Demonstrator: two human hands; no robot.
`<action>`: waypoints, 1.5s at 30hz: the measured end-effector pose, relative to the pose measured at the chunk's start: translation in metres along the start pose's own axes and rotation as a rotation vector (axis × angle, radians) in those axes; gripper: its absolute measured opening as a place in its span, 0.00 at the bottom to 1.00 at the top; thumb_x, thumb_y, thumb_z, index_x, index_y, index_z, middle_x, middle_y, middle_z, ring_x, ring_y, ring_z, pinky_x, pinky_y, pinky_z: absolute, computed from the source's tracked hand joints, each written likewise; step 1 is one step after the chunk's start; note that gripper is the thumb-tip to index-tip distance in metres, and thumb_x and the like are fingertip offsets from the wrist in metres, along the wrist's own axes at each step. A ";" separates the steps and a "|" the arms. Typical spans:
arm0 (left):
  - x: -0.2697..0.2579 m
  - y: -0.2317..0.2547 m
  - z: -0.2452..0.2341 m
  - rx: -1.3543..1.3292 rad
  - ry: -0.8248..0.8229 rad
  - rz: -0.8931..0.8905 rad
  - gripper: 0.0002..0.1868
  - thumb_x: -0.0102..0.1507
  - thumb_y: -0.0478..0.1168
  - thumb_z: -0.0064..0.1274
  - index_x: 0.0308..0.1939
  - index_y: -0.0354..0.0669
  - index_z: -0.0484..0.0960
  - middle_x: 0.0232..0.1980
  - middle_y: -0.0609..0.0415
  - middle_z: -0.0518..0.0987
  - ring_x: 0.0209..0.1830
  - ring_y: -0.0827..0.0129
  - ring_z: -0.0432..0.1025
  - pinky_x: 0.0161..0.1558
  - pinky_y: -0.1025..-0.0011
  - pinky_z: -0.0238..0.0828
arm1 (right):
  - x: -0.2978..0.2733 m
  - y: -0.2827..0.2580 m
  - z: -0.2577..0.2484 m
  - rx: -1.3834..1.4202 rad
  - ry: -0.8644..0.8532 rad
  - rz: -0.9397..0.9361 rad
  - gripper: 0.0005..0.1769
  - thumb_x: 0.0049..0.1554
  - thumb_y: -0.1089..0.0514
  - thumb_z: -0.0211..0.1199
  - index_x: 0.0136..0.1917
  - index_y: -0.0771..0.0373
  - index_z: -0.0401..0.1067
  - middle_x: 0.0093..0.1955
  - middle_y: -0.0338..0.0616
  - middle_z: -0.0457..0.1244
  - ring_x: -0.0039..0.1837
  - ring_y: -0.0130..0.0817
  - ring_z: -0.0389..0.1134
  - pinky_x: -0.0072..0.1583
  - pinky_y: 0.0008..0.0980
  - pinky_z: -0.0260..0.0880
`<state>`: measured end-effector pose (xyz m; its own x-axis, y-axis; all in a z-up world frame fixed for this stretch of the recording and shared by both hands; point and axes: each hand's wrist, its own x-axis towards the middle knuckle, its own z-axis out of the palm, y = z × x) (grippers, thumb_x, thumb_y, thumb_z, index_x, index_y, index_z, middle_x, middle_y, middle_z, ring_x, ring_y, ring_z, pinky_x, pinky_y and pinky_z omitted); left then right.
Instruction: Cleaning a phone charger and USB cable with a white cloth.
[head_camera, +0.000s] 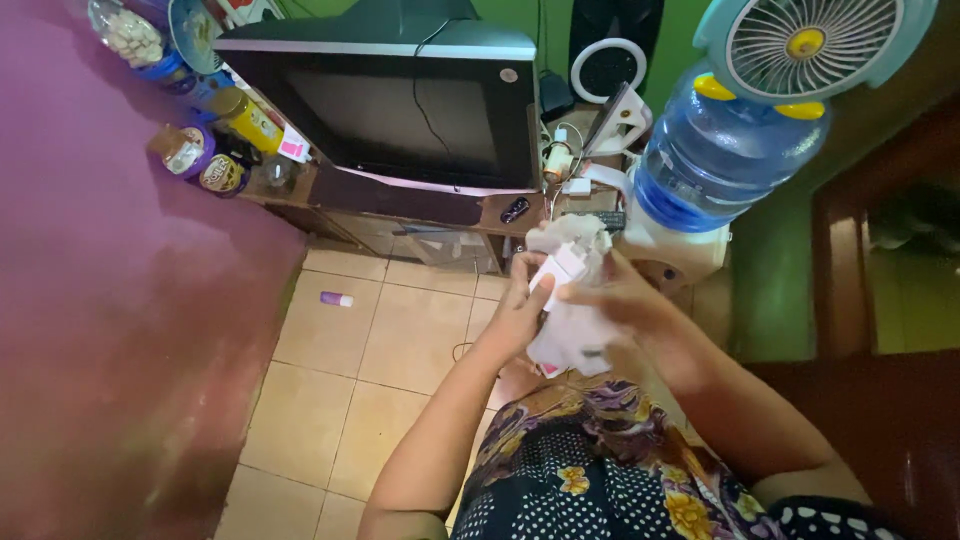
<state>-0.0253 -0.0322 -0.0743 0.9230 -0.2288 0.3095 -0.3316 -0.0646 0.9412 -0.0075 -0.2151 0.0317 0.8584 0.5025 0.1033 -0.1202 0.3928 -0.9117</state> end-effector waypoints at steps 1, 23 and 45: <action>0.001 -0.007 0.000 -0.001 -0.004 0.002 0.21 0.80 0.55 0.41 0.67 0.46 0.62 0.58 0.51 0.72 0.58 0.69 0.67 0.62 0.71 0.67 | 0.000 0.011 -0.004 -0.001 0.003 -0.003 0.45 0.46 0.60 0.76 0.73 0.58 0.58 0.67 0.35 0.64 0.67 0.27 0.67 0.66 0.33 0.68; -0.020 0.033 0.018 -0.916 -0.107 -0.569 0.49 0.66 0.74 0.38 0.77 0.41 0.60 0.68 0.47 0.74 0.64 0.59 0.73 0.62 0.59 0.73 | -0.044 0.028 0.028 -1.077 0.401 -0.296 0.21 0.55 0.52 0.74 0.57 0.65 0.78 0.51 0.49 0.72 0.52 0.42 0.74 0.54 0.38 0.72; 0.000 0.016 0.061 -0.264 0.232 -0.325 0.33 0.75 0.60 0.26 0.60 0.37 0.76 0.55 0.47 0.81 0.54 0.64 0.76 0.58 0.65 0.73 | -0.029 0.037 -0.029 -0.199 0.394 -0.112 0.14 0.54 0.66 0.73 0.52 0.66 0.73 0.48 0.37 0.69 0.50 0.26 0.69 0.54 0.30 0.71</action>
<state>-0.0421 -0.0925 -0.0672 0.9998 -0.0131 -0.0130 0.0149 0.1591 0.9871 -0.0221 -0.2371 -0.0160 0.9896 0.1188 0.0812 0.0490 0.2527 -0.9663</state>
